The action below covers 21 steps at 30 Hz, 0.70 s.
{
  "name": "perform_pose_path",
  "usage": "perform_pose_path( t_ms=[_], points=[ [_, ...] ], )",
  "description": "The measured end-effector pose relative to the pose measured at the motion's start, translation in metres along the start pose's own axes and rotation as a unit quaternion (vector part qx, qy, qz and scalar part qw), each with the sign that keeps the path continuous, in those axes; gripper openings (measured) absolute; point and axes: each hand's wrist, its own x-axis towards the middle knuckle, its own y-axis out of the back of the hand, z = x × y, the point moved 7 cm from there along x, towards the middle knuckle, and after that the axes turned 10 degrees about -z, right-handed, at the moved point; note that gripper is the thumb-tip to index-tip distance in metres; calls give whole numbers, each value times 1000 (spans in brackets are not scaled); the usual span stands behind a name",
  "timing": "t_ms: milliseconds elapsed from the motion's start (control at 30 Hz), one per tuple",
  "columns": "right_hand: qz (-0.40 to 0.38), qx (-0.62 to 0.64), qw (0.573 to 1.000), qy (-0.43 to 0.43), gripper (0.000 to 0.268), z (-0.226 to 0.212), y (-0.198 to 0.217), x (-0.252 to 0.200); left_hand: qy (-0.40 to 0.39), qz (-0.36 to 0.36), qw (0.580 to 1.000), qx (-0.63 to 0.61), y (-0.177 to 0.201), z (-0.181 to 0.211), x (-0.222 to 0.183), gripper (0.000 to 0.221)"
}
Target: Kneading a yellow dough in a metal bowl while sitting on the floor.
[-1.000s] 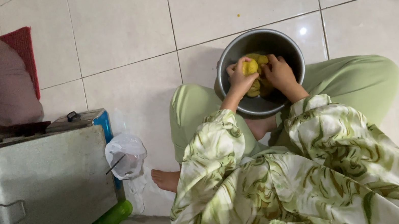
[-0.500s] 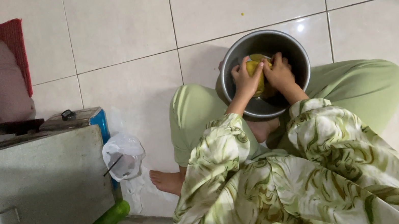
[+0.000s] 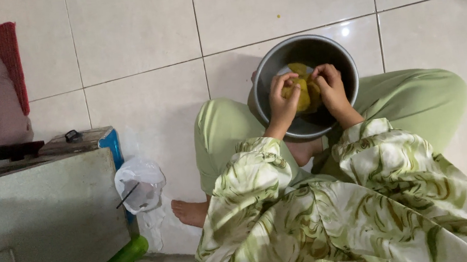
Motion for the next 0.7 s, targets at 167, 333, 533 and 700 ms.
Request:
perform_pose_path(
  t_ms=[167,333,533,700],
  points=[
    [15,-124,991,-53,26,7,-34,-14,118,14,956,268,-23,-43,-17,42],
    [41,-145,975,-166,42,54,-33,1,165,24,938,303,-14,-40,1,52],
    [6,-165,973,-161,37,88,-36,18,297,-72,906,291,-13,-132,18,53],
    [3,-55,992,-111,43,52,-27,15,236,-47,950,199,-5,-132,26,45]
  ],
)
